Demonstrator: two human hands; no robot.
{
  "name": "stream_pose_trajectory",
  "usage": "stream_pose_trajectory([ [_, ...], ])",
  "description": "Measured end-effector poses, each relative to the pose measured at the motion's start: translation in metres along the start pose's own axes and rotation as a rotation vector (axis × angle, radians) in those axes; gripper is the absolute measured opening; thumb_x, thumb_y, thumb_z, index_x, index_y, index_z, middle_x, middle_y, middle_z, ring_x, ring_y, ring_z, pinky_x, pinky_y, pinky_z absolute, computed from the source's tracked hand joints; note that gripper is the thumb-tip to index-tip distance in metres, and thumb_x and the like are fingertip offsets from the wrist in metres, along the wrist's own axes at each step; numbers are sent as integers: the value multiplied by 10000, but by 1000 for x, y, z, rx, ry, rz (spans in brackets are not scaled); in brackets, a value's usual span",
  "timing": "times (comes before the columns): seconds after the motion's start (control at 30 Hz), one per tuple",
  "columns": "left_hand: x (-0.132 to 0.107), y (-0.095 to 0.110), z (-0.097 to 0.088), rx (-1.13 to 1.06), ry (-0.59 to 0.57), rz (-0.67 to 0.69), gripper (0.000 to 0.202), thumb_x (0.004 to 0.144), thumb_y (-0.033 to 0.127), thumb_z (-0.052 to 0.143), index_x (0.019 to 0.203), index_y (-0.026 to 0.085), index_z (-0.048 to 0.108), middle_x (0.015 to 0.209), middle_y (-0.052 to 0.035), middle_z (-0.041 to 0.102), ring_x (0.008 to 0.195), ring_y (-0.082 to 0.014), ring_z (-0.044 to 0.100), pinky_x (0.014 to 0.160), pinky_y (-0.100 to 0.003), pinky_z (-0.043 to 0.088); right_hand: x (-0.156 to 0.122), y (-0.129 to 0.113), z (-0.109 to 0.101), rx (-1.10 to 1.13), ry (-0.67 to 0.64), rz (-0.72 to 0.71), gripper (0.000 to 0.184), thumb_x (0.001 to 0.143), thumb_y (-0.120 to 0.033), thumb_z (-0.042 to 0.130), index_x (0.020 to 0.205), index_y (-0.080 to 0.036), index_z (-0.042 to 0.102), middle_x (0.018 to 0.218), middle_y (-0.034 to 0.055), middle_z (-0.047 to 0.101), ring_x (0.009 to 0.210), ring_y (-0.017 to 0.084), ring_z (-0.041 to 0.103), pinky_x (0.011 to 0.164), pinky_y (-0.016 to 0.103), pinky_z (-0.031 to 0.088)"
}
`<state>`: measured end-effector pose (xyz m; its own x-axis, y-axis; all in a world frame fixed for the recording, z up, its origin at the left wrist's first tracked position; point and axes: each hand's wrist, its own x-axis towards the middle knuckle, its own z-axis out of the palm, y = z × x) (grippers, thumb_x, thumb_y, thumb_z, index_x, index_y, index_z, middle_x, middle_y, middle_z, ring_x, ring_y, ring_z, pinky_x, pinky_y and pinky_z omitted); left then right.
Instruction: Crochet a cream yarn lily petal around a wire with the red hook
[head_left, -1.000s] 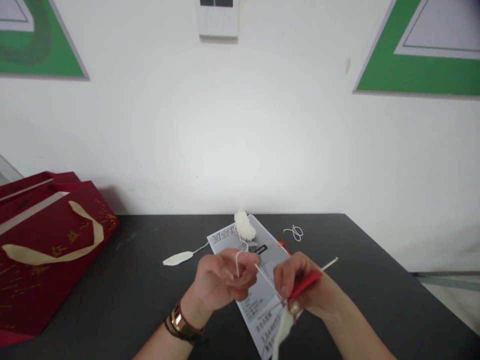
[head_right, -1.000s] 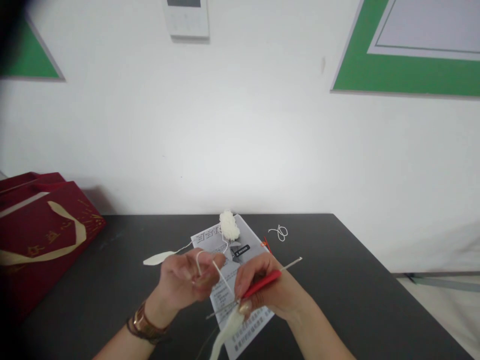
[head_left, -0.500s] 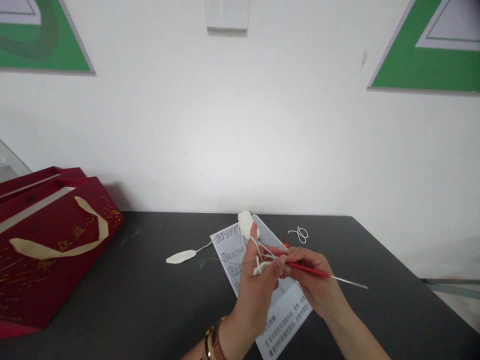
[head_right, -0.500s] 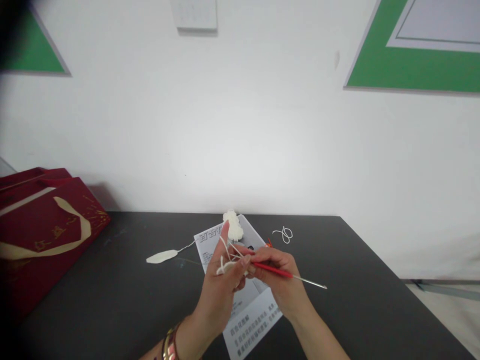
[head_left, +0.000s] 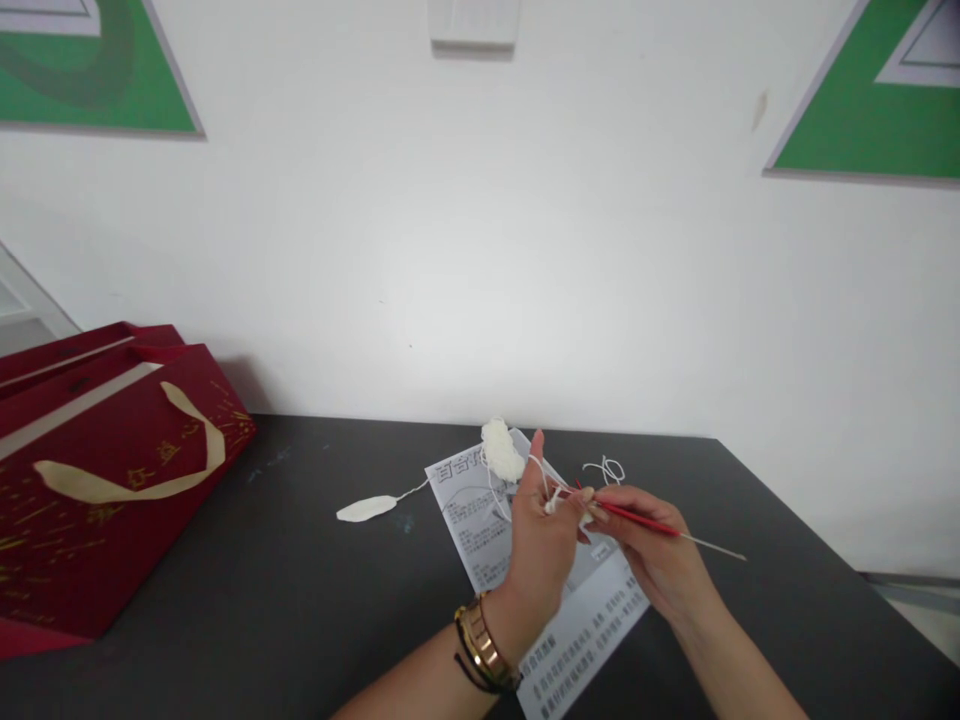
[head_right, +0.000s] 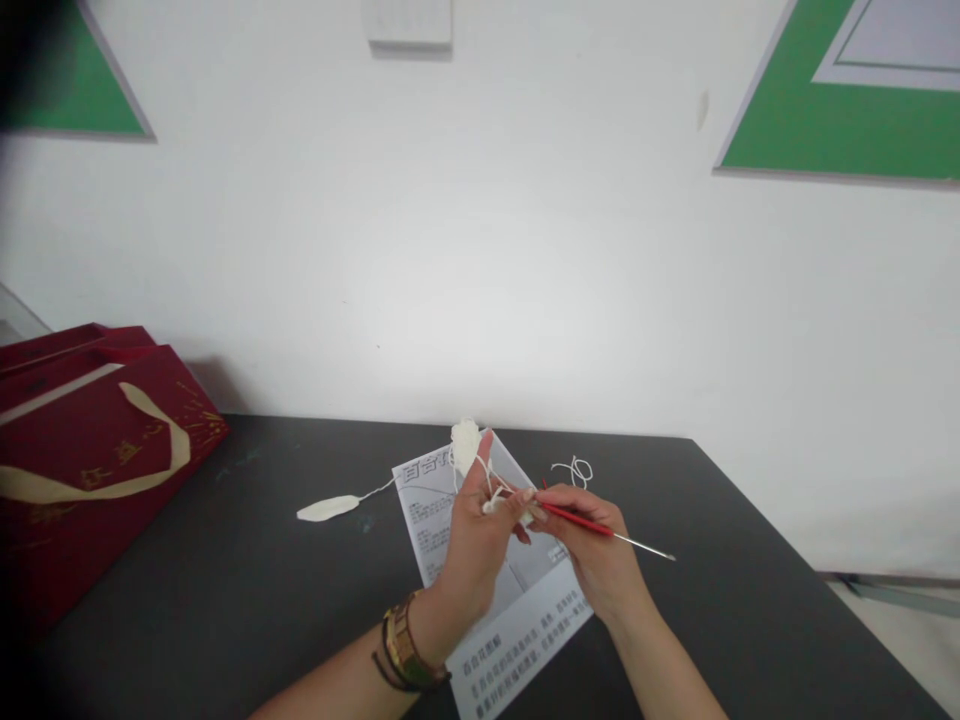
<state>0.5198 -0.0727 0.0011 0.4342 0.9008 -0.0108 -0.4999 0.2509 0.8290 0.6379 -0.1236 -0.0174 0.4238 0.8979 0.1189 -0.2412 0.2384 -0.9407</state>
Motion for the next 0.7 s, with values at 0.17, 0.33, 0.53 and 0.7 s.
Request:
stream_pose_trajectory([
  [0.17,4,14,-10,81,-48,-7,903,716,247,723,1462,241,214,660,45,541,572,-136,561,490,-237,459,6,-6,13,6,-72,26,155,612,-134,817,738,-183,740,706,14,710,612,143,649,596,255,531],
  [0.33,7,28,-24,98,-134,17,881,767,209,682,1473,240,156,661,37,564,617,-125,545,559,-232,428,13,-14,26,38,-105,65,168,584,-156,833,719,-173,736,707,15,707,607,138,650,561,237,539],
  [0.53,9,44,-42,136,-315,-67,894,743,148,702,1467,261,189,754,16,573,672,-115,533,604,-238,403,10,-8,27,65,-124,85,160,606,-156,822,744,-176,742,708,9,707,605,119,646,566,216,546],
  [0.7,7,44,-49,194,-384,-120,864,753,169,705,1457,286,218,742,27,563,655,-89,517,576,-208,374,4,-1,26,47,-165,92,134,635,-156,806,752,-168,740,719,14,706,604,115,642,564,214,536],
])
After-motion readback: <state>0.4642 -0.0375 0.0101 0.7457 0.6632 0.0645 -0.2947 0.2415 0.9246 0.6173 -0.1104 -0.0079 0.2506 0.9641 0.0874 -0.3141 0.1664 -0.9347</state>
